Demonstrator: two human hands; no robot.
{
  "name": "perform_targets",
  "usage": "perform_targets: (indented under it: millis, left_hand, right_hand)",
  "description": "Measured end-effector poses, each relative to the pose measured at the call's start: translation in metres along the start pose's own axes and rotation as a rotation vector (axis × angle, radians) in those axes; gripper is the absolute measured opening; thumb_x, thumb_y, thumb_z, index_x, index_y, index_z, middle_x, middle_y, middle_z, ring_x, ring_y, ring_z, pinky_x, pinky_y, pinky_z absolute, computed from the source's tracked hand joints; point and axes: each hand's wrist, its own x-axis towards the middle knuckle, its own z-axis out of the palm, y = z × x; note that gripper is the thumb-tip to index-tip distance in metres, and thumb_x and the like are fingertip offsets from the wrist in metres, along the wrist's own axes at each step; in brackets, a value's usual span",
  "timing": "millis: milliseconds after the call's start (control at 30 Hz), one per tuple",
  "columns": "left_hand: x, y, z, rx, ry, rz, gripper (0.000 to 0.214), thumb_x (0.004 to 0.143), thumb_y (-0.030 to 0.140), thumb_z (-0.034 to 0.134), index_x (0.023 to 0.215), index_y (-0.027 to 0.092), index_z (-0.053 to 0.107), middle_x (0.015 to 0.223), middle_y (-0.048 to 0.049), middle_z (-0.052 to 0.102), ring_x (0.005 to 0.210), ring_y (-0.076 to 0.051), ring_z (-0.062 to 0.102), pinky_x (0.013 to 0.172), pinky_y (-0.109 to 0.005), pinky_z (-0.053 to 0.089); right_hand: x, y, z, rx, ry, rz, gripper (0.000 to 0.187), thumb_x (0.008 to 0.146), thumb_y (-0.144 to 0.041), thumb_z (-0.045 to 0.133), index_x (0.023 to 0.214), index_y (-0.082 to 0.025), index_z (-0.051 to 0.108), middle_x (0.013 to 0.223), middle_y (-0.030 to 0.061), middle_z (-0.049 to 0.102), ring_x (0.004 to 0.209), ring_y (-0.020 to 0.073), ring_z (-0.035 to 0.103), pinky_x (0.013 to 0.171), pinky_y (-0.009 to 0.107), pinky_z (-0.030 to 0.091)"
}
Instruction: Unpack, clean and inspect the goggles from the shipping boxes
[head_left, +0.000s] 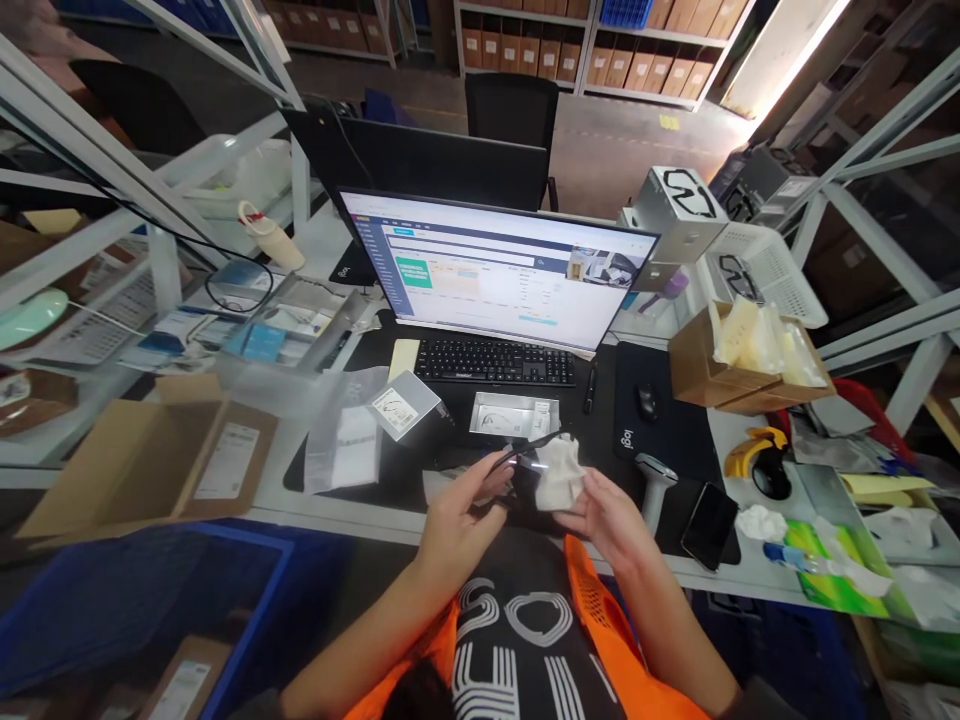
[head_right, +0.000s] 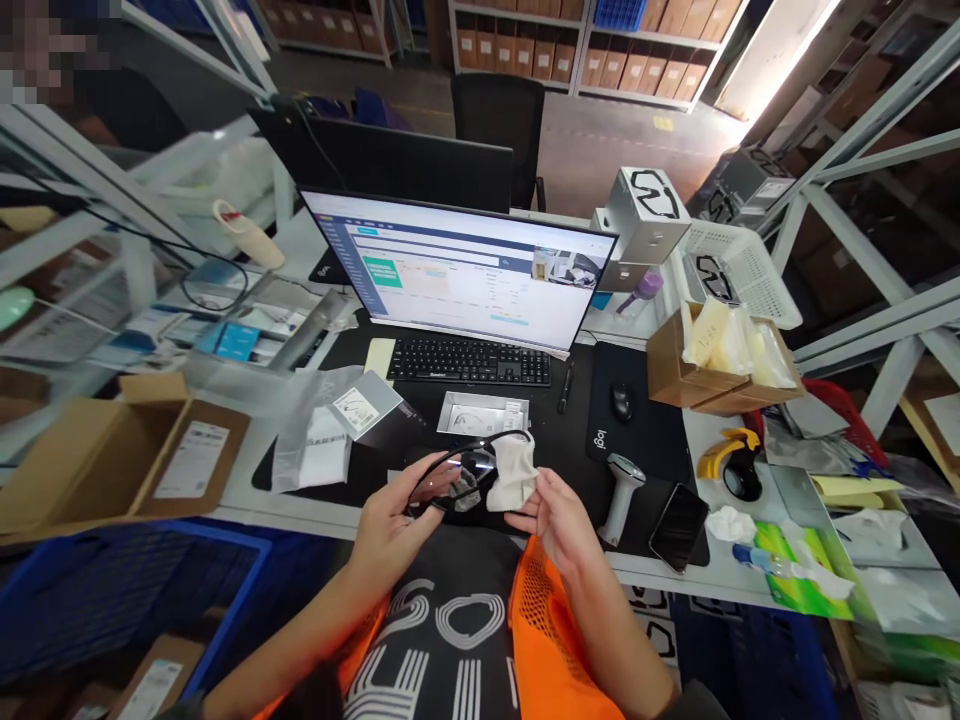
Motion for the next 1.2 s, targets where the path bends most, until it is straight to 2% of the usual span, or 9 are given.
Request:
perform_targets:
  millis: [100, 233, 367, 500, 700, 867, 967, 1033, 1200]
  left_hand:
    - [-0.002, 0.000, 0.000, -0.011, 0.061, 0.006, 0.048, 0.082, 0.015, 0.062, 0.130, 0.015, 0.060, 0.123, -0.0091, 0.072, 0.111, -0.022, 0.070, 0.099, -0.033, 0.057]
    - [-0.004, 0.001, 0.002, -0.024, 0.177, -0.012, 0.050, 0.081, 0.015, 0.062, 0.132, 0.015, 0.059, 0.121, -0.0089, 0.073, 0.110, -0.022, 0.071, 0.099, -0.033, 0.058]
    - [-0.006, 0.000, 0.005, -0.008, 0.188, -0.049, 0.056, 0.084, 0.017, 0.061, 0.139, 0.016, 0.054, 0.125, -0.0090, 0.071, 0.115, -0.021, 0.068, 0.102, -0.033, 0.056]
    - [-0.009, -0.007, 0.004, 0.038, 0.168, -0.080, 0.058, 0.086, 0.018, 0.059, 0.143, 0.021, 0.051, 0.133, -0.0075, 0.066, 0.121, -0.021, 0.065, 0.105, -0.033, 0.053]
    - [-0.013, -0.012, 0.006, 0.111, 0.155, 0.000, 0.054, 0.086, 0.016, 0.058, 0.139, 0.024, 0.055, 0.135, -0.0061, 0.064, 0.124, -0.022, 0.063, 0.105, -0.034, 0.053]
    - [-0.017, -0.012, 0.007, 0.204, 0.145, 0.061, 0.059, 0.086, 0.012, 0.055, 0.143, 0.028, 0.051, 0.139, -0.0046, 0.061, 0.121, -0.020, 0.064, 0.104, -0.034, 0.053]
    - [-0.019, -0.011, 0.007, 0.236, 0.170, 0.078, 0.060, 0.085, 0.012, 0.057, 0.142, 0.027, 0.052, 0.136, -0.0042, 0.063, 0.119, -0.020, 0.065, 0.104, -0.034, 0.052]
    - [-0.020, -0.010, 0.008, 0.235, 0.179, 0.063, 0.060, 0.084, 0.012, 0.058, 0.142, 0.026, 0.052, 0.134, -0.0050, 0.065, 0.116, -0.020, 0.066, 0.103, -0.033, 0.053]
    - [-0.020, -0.009, 0.010, 0.243, 0.073, -0.025, 0.066, 0.086, 0.028, 0.067, 0.148, 0.024, 0.045, 0.130, -0.0086, 0.068, 0.108, -0.023, 0.069, 0.092, -0.034, 0.057]
  right_hand:
    - [-0.010, 0.001, 0.005, -0.060, -0.099, -0.148, 0.036, 0.081, -0.051, 0.075, 0.092, -0.023, 0.055, 0.097, 0.0028, 0.063, 0.093, 0.0196, 0.061, 0.083, 0.034, 0.051]
    - [-0.023, -0.006, 0.007, -0.514, -0.201, -0.396, 0.027, 0.095, -0.048, 0.059, 0.087, -0.023, 0.053, 0.086, -0.0007, 0.051, 0.083, 0.0155, 0.048, 0.079, 0.028, 0.040]
    - [-0.031, -0.013, 0.015, -0.796, -0.267, -0.442, 0.030, 0.099, -0.048, 0.049, 0.085, -0.022, 0.049, 0.088, 0.0001, 0.045, 0.080, 0.0164, 0.043, 0.074, 0.029, 0.035]
    - [-0.036, -0.015, 0.023, -0.786, -0.346, -0.383, 0.029, 0.100, -0.049, 0.045, 0.087, -0.023, 0.047, 0.088, 0.0003, 0.042, 0.080, 0.0169, 0.041, 0.073, 0.029, 0.034]
    - [-0.048, -0.021, 0.044, -0.773, -0.492, -0.403, 0.025, 0.101, -0.042, 0.049, 0.085, -0.022, 0.050, 0.098, 0.0028, 0.046, 0.089, 0.0178, 0.044, 0.081, 0.030, 0.034]
    - [-0.042, -0.010, 0.053, -0.323, -0.605, -0.321, 0.025, 0.096, -0.047, 0.058, 0.092, -0.022, 0.056, 0.086, 0.0016, 0.050, 0.077, 0.0150, 0.045, 0.072, 0.028, 0.036]
    - [-0.031, 0.004, 0.057, -0.126, -0.565, -0.245, 0.028, 0.091, -0.049, 0.066, 0.090, -0.022, 0.056, 0.075, -0.0009, 0.052, 0.064, 0.0126, 0.046, 0.062, 0.025, 0.036]
    - [-0.025, 0.012, 0.061, -0.133, -0.488, -0.269, 0.034, 0.082, -0.047, 0.075, 0.078, -0.022, 0.052, 0.066, -0.0031, 0.051, 0.056, 0.0109, 0.044, 0.055, 0.023, 0.035]
    - [-0.016, 0.026, 0.073, -0.396, -0.173, -0.556, 0.047, 0.068, -0.039, 0.086, 0.059, -0.020, 0.044, 0.057, -0.0054, 0.046, 0.054, 0.0094, 0.040, 0.052, 0.022, 0.035]
